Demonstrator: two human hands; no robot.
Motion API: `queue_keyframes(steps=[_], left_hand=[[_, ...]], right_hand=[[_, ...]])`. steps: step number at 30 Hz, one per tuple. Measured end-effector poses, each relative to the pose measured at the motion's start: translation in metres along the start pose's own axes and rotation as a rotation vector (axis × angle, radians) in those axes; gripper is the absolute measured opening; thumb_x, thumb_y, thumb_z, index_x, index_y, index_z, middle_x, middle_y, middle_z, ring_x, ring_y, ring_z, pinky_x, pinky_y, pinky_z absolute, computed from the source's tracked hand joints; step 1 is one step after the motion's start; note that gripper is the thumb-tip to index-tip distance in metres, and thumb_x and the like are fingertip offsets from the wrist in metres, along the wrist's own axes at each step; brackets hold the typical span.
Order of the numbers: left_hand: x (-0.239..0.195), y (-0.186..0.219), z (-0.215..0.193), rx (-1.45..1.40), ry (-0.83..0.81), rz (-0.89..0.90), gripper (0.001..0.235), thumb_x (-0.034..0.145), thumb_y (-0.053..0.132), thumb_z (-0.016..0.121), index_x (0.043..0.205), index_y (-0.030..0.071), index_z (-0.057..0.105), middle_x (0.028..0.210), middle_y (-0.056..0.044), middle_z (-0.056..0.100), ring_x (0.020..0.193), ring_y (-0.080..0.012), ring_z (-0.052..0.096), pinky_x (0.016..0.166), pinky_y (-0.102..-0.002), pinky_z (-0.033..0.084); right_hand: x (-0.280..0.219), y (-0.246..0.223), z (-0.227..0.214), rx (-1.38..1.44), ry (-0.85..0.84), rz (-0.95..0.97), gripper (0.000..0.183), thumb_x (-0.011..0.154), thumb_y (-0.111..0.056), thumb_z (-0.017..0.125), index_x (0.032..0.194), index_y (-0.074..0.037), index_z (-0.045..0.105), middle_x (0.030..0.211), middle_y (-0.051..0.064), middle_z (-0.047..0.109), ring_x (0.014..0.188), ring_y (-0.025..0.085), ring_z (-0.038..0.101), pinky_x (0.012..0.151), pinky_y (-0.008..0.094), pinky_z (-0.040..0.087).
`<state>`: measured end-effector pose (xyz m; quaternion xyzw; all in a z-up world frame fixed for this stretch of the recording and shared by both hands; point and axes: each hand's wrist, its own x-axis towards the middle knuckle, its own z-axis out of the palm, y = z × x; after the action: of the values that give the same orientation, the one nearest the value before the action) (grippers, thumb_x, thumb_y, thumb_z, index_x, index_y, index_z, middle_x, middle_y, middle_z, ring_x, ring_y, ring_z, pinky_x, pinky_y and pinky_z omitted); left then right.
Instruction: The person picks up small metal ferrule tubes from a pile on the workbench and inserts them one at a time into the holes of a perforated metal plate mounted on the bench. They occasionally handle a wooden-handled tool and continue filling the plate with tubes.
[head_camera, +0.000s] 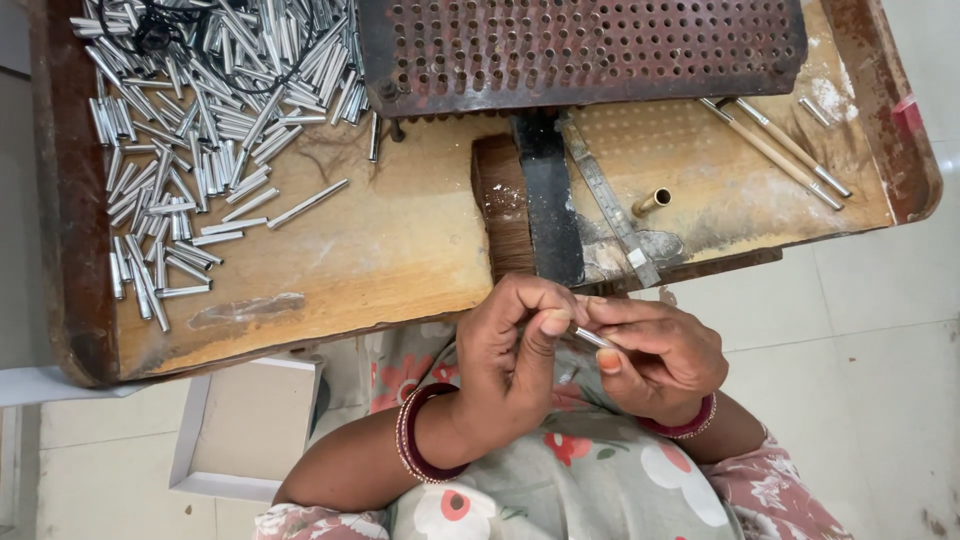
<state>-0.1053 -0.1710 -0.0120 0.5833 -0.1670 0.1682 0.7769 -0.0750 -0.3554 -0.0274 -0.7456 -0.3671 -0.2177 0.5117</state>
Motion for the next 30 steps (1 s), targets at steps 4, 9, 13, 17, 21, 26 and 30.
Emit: queue_keyframes(steps=[4, 9, 13, 17, 21, 26, 30], left_hand=[[-0.002, -0.001, 0.001, -0.084, 0.010, -0.045, 0.019, 0.115, 0.017, 0.054, 0.108, 0.000, 0.054, 0.101, -0.008, 0.067, 0.095, -0.0113, 0.064, 0.090, -0.027, 0.056], [-0.002, -0.007, 0.001, -0.159, 0.008, -0.098, 0.016, 0.112, 0.015, 0.058, 0.114, -0.001, 0.057, 0.112, -0.011, 0.068, 0.100, -0.0120, 0.065, 0.095, -0.028, 0.055], [0.007, -0.009, -0.004, -0.166, -0.071, -0.109, 0.019, 0.104, 0.009, 0.069, 0.118, -0.003, 0.065, 0.135, -0.018, 0.067, 0.125, -0.0206, 0.064, 0.110, -0.035, 0.052], [0.005, -0.017, -0.008, -0.162, -0.115, -0.125, 0.013, 0.103, 0.007, 0.072, 0.113, -0.002, 0.071, 0.125, -0.016, 0.071, 0.135, -0.0261, 0.064, 0.117, -0.039, 0.051], [0.000, -0.022, -0.006, -0.326, -0.173, -0.268, 0.012, 0.105, 0.009, 0.071, 0.110, -0.001, 0.073, 0.117, -0.011, 0.074, 0.136, -0.0255, 0.063, 0.118, -0.039, 0.051], [0.007, -0.013, 0.000, -0.182, -0.249, -0.275, 0.018, 0.103, 0.013, 0.072, 0.114, -0.001, 0.073, 0.122, -0.016, 0.073, 0.134, -0.0248, 0.064, 0.114, -0.038, 0.052], [0.013, -0.015, 0.000, 0.369, -0.492, -0.195, 0.028, 0.094, 0.021, 0.077, 0.110, -0.001, 0.072, 0.141, -0.024, 0.060, 0.120, -0.0317, 0.068, 0.097, -0.039, 0.057]], right_hand=[[-0.006, 0.003, 0.004, 0.051, 0.045, -0.021, 0.026, 0.099, -0.022, 0.072, 0.098, 0.001, 0.061, 0.110, 0.022, 0.073, 0.102, 0.028, 0.077, 0.085, 0.036, 0.066], [-0.007, 0.007, 0.008, 0.062, 0.063, -0.014, 0.025, 0.100, -0.021, 0.071, 0.100, 0.001, 0.060, 0.111, 0.022, 0.072, 0.101, 0.026, 0.076, 0.085, 0.035, 0.065], [-0.006, 0.012, 0.007, -0.105, 0.087, 0.033, 0.020, 0.096, -0.015, 0.075, 0.097, 0.001, 0.065, 0.112, 0.022, 0.073, 0.095, 0.025, 0.076, 0.084, 0.034, 0.062], [-0.005, 0.014, -0.002, -0.175, -0.056, -0.098, 0.012, 0.095, -0.010, 0.077, 0.094, 0.000, 0.069, 0.105, 0.017, 0.073, 0.093, 0.025, 0.077, 0.081, 0.033, 0.063], [-0.017, 0.010, -0.006, -0.018, -0.020, -0.058, 0.018, 0.092, -0.012, 0.074, 0.098, -0.002, 0.060, 0.099, 0.016, 0.073, 0.083, 0.019, 0.074, 0.074, 0.030, 0.060], [-0.027, 0.011, -0.012, -0.092, 0.062, 0.001, 0.027, 0.095, -0.010, 0.078, 0.108, -0.003, 0.056, 0.097, 0.019, 0.072, 0.083, 0.023, 0.075, 0.073, 0.033, 0.061], [-0.038, 0.019, -0.028, -0.257, 0.200, 0.105, 0.015, 0.100, -0.001, 0.071, 0.112, 0.000, 0.062, 0.096, 0.015, 0.072, 0.081, 0.023, 0.075, 0.070, 0.030, 0.061]])
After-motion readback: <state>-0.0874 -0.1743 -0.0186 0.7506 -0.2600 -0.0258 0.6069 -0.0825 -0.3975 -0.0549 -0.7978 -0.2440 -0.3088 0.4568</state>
